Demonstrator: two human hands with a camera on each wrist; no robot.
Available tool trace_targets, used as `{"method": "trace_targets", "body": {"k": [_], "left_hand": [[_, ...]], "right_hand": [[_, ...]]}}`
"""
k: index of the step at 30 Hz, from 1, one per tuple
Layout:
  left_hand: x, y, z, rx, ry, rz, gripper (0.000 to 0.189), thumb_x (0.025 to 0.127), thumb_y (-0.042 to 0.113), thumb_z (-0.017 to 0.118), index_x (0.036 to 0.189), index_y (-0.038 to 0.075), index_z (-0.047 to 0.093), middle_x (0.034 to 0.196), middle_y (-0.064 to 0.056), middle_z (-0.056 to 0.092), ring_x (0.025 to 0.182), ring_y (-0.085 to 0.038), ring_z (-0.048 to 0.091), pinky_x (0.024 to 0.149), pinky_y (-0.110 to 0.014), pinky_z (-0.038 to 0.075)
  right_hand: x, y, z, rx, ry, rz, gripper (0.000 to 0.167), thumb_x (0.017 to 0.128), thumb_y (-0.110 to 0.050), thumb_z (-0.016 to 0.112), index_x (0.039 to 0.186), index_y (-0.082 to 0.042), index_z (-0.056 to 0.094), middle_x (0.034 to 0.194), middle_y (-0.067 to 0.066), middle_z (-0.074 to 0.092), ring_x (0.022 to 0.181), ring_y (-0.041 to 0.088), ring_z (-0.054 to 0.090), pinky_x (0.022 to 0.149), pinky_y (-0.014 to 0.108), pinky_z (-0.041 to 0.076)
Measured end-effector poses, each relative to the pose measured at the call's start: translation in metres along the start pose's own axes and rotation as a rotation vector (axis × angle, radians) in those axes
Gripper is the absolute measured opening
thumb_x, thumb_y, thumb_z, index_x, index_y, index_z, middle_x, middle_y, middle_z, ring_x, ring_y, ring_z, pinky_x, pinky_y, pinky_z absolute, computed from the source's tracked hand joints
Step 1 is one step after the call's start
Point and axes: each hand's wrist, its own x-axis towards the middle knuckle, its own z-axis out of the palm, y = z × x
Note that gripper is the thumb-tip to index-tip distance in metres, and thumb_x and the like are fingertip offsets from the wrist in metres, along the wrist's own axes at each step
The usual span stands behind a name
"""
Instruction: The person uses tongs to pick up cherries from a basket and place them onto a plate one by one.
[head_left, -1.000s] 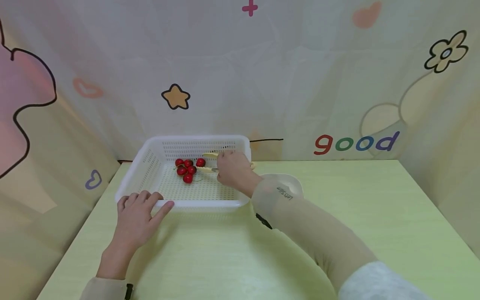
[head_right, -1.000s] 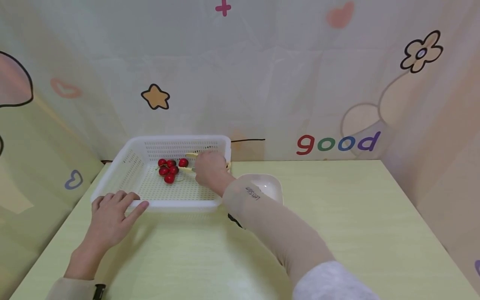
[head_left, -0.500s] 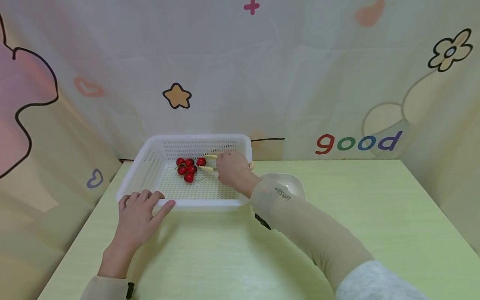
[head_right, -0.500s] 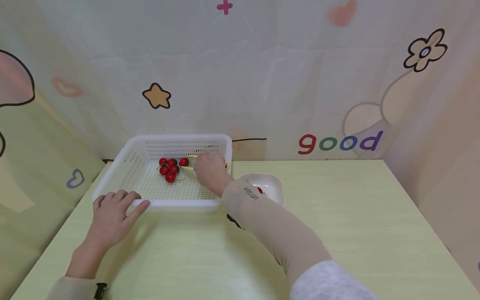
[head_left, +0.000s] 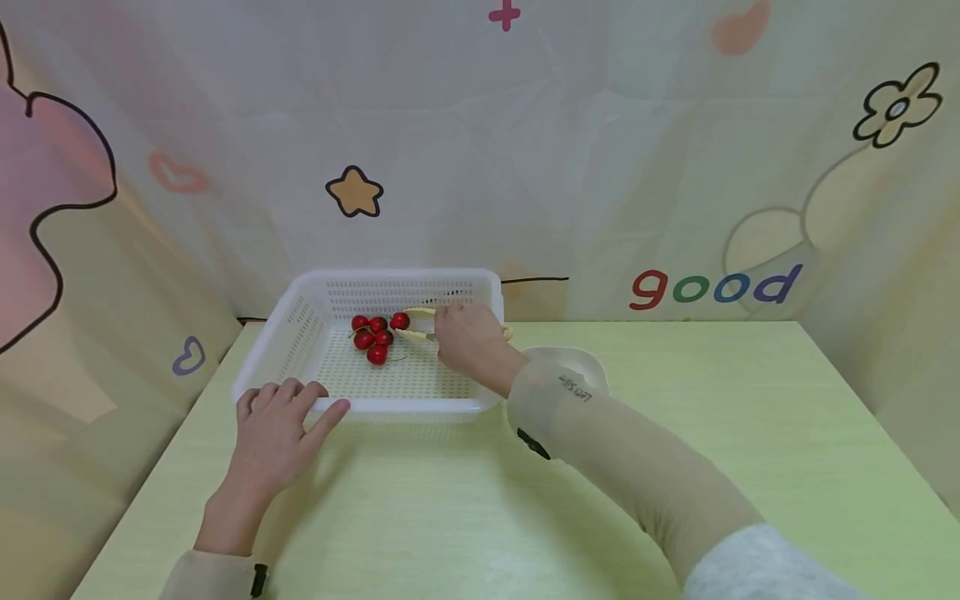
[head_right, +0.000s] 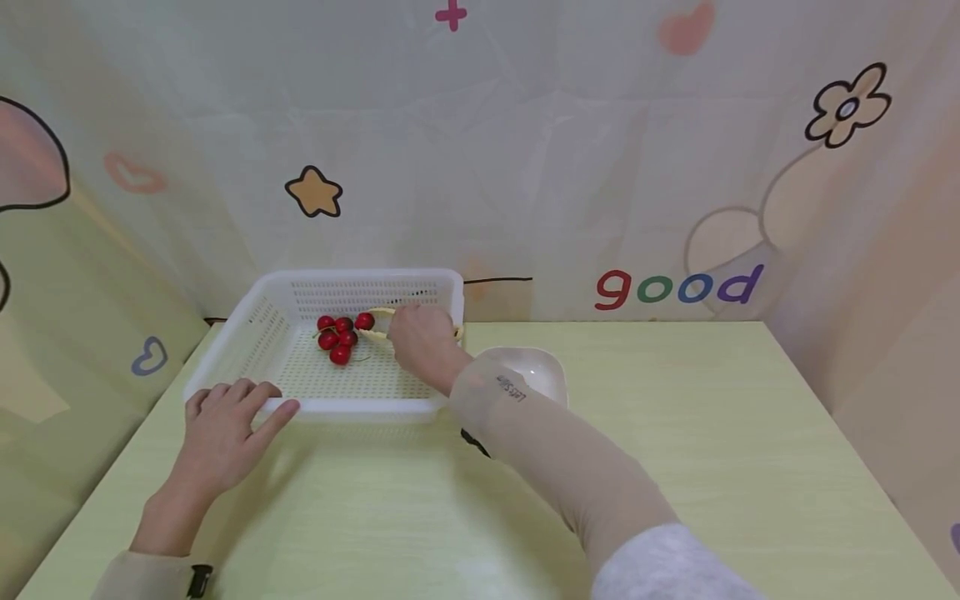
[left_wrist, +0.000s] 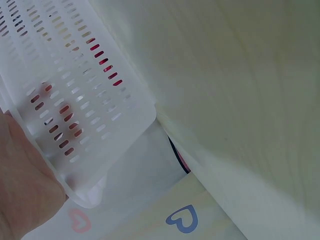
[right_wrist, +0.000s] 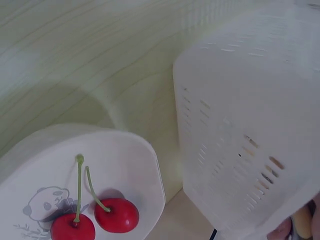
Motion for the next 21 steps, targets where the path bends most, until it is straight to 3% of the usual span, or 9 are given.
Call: {"method": "trace_targets", "body": {"k": [7,14,21], "left_hand": [[0.0,-0.001,-0.001,0.004,-0.004,-0.001,0.052,0.103,0.058,0.051,0.116,0.01,0.067,0.109,-0.015,0.062,0.111,-0.045,0.048,0.102,-0.068,0.022],[0.0,-0.001,0.0,0.001,0.005,0.003,0.052,0.103,0.058,0.051,0.115,0.01,0.068,0.108,-0.014,0.062,0.109,-0.044,0.048,0.101,-0.067,0.022],[0.0,-0.001,0.001,0.003,0.011,0.001,0.051,0.103,0.058,0.052,0.115,0.011,0.068,0.107,-0.014,0.062,0.108,-0.044,0.049,0.101,-0.067,0.023]], "right_hand": [[-0.008,0.006,-0.006,0.007,-0.006,-0.014,0.056,0.104,-0.036,0.053,0.149,-0.003,0.049,0.117,0.011,0.065,0.067,0.014,0.056,0.053,0.03,0.052],[-0.025,0.015,-0.014,0.04,0.027,-0.052,0.056,0.104,-0.031,0.051,0.152,-0.003,0.044,0.12,0.009,0.065,0.071,0.014,0.053,0.049,0.027,0.047],[-0.043,0.029,-0.021,0.069,0.029,-0.058,0.058,0.104,-0.034,0.051,0.154,-0.006,0.042,0.123,0.01,0.063,0.053,0.012,0.041,0.043,0.026,0.039]]}}
